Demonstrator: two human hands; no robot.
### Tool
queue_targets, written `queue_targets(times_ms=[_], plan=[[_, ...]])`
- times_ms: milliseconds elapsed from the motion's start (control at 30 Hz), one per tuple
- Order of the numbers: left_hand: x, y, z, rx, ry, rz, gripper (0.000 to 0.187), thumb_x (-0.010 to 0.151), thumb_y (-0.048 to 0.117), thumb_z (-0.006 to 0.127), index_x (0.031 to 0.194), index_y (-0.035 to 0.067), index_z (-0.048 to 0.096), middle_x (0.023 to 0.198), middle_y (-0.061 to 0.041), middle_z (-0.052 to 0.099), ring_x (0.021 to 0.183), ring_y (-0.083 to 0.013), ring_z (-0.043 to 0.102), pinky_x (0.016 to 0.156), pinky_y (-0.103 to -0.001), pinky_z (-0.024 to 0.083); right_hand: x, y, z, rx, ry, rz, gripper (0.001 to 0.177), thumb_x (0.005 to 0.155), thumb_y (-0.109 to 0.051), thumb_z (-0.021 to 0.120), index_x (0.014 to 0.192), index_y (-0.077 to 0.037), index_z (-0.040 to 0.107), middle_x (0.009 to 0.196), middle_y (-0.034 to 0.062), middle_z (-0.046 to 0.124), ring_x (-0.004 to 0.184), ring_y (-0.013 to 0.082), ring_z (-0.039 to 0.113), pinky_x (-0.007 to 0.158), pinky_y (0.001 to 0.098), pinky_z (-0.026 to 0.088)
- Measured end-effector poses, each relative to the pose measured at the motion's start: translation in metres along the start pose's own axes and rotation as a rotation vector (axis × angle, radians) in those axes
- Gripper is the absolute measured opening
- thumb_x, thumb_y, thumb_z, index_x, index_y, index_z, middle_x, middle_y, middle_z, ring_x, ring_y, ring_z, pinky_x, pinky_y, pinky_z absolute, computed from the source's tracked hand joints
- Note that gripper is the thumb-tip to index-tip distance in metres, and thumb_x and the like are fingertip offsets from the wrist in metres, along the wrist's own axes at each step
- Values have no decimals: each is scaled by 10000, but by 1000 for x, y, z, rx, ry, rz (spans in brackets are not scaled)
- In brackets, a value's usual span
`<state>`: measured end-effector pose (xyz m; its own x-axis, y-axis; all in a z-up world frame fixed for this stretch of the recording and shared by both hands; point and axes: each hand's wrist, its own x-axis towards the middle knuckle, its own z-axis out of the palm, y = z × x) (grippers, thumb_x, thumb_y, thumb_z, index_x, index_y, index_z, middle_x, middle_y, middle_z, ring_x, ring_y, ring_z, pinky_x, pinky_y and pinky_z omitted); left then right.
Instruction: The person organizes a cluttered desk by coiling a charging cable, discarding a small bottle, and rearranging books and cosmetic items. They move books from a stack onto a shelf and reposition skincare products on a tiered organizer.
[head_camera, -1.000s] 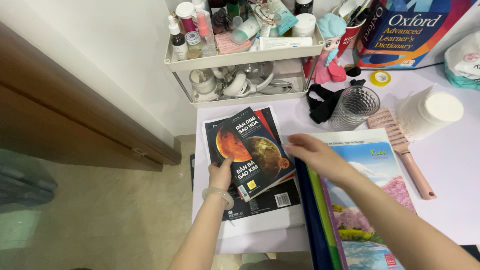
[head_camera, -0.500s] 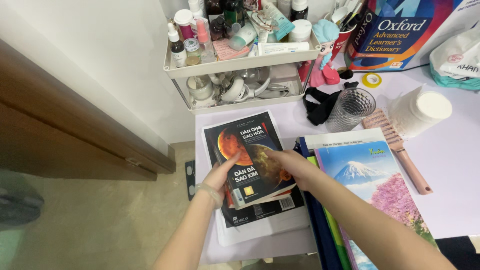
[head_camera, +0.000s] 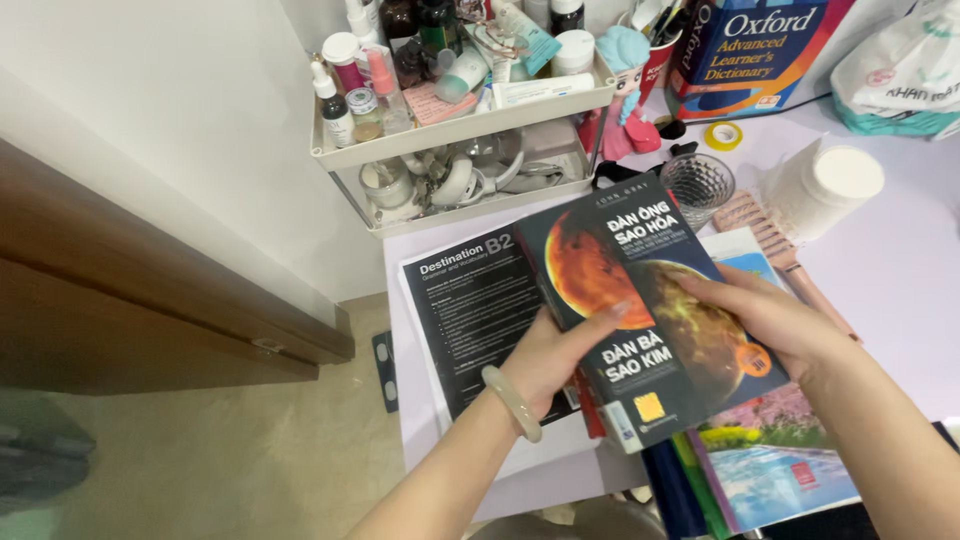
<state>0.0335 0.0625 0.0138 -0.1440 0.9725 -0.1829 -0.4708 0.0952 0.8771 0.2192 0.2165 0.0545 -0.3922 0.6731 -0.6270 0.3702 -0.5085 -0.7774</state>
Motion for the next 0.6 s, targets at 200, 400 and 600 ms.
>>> queue_targets(times_ms=[200, 400, 600], plan=[[19, -25, 59, 245, -106, -449, 761, 885, 656, 576, 1383, 82, 534, 1143, -122, 725, 905, -223, 741, 712, -417, 631, 7, 31, -91, 51, -103, 49, 517, 917, -275, 599, 1358, -6, 598, 1138, 178, 750, 920, 231, 711, 740, 367, 589], [23, -71, 85, 802, -198, -534, 880, 901, 800, 478, 1083, -26, 720, 944, -217, 782, 765, -274, 773, 682, -357, 604, 26, 67, -159, -106, -298, -3, 466, 909, -254, 637, 1237, 76, 675, 1081, 161, 775, 932, 171, 725, 822, 329, 585], [10, -51, 88, 1317, 115, -341, 833, 812, 851, 527, 908, 52, 741, 851, -141, 730, 818, -312, 703, 731, -436, 545, 8, 46, -120, -1254, 88, 120, 538, 1010, -513, 614, 1225, -44, 765, 1086, 186, 751, 961, 276, 760, 887, 343, 578]])
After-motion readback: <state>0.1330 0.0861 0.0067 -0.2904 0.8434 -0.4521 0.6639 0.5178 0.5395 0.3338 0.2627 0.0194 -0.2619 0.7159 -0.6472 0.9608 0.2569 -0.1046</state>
